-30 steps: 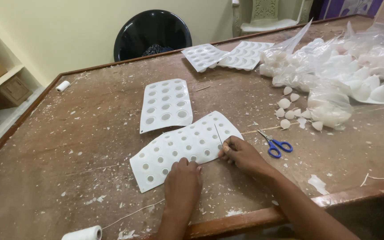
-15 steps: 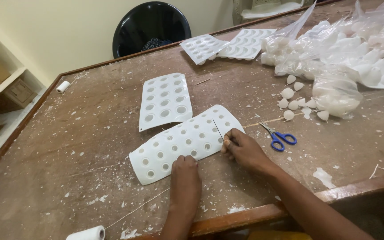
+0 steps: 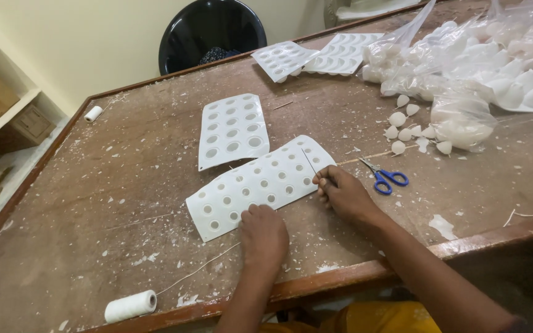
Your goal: Thread a long wick through a silicone mold using a needle and cutting the excess.
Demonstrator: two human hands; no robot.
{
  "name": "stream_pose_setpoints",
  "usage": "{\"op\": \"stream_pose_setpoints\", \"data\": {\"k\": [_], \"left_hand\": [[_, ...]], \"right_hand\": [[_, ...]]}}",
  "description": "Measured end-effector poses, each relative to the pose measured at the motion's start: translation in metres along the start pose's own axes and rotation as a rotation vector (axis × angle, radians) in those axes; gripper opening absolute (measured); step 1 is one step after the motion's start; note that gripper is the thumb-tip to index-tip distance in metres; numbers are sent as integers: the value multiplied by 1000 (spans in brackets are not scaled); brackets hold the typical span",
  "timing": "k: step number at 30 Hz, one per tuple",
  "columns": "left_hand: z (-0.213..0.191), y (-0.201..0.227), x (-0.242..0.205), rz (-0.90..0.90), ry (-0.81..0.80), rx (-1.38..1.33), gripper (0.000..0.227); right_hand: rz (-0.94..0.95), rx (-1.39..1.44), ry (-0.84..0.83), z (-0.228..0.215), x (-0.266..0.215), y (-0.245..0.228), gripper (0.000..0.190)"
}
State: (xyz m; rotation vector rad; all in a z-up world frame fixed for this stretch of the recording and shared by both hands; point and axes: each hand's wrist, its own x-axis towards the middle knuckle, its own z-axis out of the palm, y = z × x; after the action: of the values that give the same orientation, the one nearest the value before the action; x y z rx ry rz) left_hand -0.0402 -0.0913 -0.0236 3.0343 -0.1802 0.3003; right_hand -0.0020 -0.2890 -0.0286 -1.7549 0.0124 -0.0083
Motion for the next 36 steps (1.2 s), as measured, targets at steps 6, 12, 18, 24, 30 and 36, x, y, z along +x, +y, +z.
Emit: {"op": "stream_pose_setpoints", "data": {"k": [6, 12, 18, 24, 30, 36], "left_hand": [[-22, -14, -31, 87, -81, -296, 22], [-17, -12, -25, 51, 166, -398, 19], [-44, -1, -25, 47, 31, -223, 32], [-27, -8, -34, 88, 17, -348, 29], [-34, 1, -32, 68, 57, -356, 14], [-45, 5, -18, -4, -29, -415, 17]], "right_hand": [[-59, -133, 20, 1, -5, -10, 16], [-116, -279, 36, 1, -11, -22, 18], [-150, -168, 9, -2, -11, -21, 21], [-154, -280, 14, 0, -13, -23, 24], [-41, -204, -58, 5, -20, -26, 24], [3, -124, -146, 5, -27, -39, 27]]}}
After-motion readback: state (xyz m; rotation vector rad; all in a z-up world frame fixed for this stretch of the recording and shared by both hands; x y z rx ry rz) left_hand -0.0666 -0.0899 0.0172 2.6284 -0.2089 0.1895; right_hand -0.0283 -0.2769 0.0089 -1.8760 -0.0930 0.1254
